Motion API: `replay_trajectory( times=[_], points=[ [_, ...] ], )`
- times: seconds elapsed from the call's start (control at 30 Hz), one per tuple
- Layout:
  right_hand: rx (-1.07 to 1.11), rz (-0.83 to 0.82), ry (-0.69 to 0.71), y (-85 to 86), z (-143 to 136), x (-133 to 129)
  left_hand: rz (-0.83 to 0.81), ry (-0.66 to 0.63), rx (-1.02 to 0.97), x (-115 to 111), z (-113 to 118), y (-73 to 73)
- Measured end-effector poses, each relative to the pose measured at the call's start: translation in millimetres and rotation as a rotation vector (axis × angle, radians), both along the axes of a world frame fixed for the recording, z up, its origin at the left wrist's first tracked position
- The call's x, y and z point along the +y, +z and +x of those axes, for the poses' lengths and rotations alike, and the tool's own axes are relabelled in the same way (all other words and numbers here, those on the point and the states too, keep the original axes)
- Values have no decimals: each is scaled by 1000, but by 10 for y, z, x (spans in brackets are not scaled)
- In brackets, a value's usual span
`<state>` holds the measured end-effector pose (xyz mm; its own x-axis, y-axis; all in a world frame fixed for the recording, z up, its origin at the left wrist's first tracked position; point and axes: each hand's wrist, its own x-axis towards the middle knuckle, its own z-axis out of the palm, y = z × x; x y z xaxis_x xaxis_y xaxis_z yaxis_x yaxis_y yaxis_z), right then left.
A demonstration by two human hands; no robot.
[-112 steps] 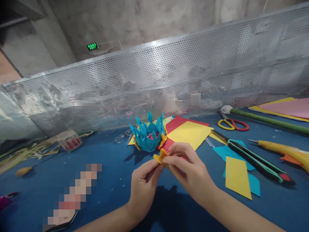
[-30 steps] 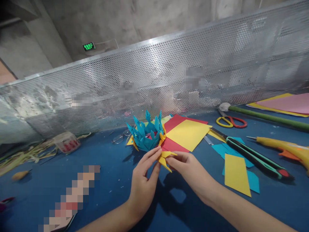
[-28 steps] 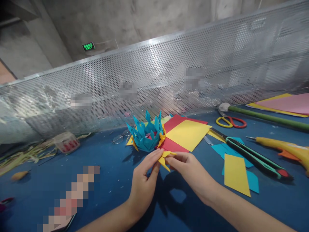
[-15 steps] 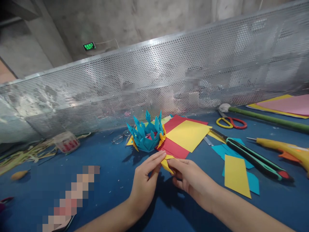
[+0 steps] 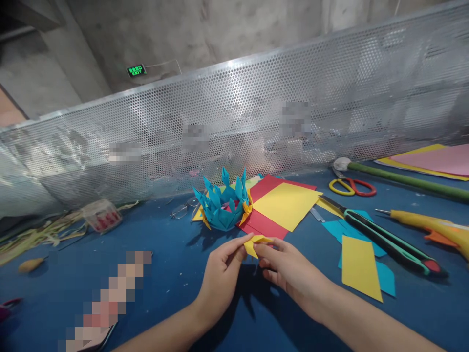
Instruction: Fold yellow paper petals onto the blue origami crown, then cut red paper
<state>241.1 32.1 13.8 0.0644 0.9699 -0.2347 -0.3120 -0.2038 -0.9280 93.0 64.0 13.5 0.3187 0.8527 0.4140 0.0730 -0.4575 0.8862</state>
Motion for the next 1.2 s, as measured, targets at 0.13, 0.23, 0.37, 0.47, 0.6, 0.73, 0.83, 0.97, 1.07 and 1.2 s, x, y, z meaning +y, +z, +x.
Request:
replay_trajectory(
  times=[0.13,0.23,0.37,0.47,0.6,0.73,0.83,0.97,1.07,1.2],
  points=[
    [-47,35,-26,49,-32,-12,-104,-51,-43,12,15,22],
    [-143,96,-55,57,-45,-10,-190,-126,-74,32,29,20],
    [-287,197,-68,56,-38,-1,-254,-153,-95,64,27,9],
    [-373,320,-17,73,-23,9,-277,-112,-117,89,18,5],
    [-512,464,9,99,-4,11,-332,-94,-146,102,29,5],
    [-675,608,-40,112,5,-4,-353,-130,-153,88,52,21],
    [-765,725,-32,115,1,-19,-341,-148,-146,76,50,28],
    [-847,817,-12,100,8,-24,-313,-152,-111,76,30,12],
    [-895,832,-4,78,30,-13,-296,-123,-88,82,29,-2],
    [-956,818,17,60,60,-1,-294,-85,-52,94,41,-11]
  ],
)
